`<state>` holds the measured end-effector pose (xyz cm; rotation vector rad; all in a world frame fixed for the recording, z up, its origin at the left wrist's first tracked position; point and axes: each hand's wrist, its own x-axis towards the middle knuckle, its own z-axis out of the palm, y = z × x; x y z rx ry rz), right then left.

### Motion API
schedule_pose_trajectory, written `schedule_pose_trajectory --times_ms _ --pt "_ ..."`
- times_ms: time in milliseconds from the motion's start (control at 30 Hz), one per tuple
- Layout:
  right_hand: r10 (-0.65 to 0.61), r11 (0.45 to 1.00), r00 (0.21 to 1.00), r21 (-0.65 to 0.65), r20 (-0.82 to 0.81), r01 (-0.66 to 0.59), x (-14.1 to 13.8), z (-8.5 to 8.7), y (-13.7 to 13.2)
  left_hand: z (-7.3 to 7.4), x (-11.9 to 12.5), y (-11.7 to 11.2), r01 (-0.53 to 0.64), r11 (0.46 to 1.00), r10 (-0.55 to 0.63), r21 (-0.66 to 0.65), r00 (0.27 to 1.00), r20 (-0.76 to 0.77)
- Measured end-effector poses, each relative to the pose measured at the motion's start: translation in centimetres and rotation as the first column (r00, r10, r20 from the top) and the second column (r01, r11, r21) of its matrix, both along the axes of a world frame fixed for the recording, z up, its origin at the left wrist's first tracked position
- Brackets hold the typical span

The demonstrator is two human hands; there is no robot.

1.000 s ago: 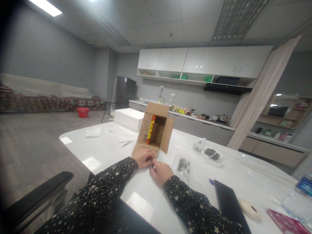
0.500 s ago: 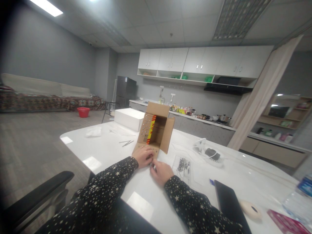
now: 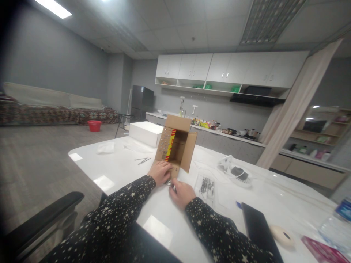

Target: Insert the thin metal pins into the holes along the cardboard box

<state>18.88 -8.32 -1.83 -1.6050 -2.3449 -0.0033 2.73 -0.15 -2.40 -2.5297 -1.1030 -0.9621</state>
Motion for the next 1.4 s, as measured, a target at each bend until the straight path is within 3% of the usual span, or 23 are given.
schedule_pose_trajectory --times_ms 400,733,1033,1400 --pt "0.005 1.0 1.0 0.01 0.001 -0.005 0.1 -0.3 0.2 0.2 0.1 0.0 -0.021 0.999 0.024 0.043 0.998 -0.065" --pt "-0.004 1.0 1.0 0.004 0.004 0.004 -0.2 0.1 -0.1 -0.3 0.6 0.8 -0.067 0.985 0.093 0.16 0.983 -0.16" --pt "0.006 1.0 1.0 0.009 -0.008 -0.006 -0.1 -0.1 0.0 0.6 0.7 0.2 -0.067 0.972 0.127 0.227 0.956 -0.263" --pt "0.002 1.0 1.0 0.003 0.007 -0.002 -0.3 -0.1 0.0 0.9 1.0 -0.2 -0.064 0.975 0.121 0.213 0.956 -0.267"
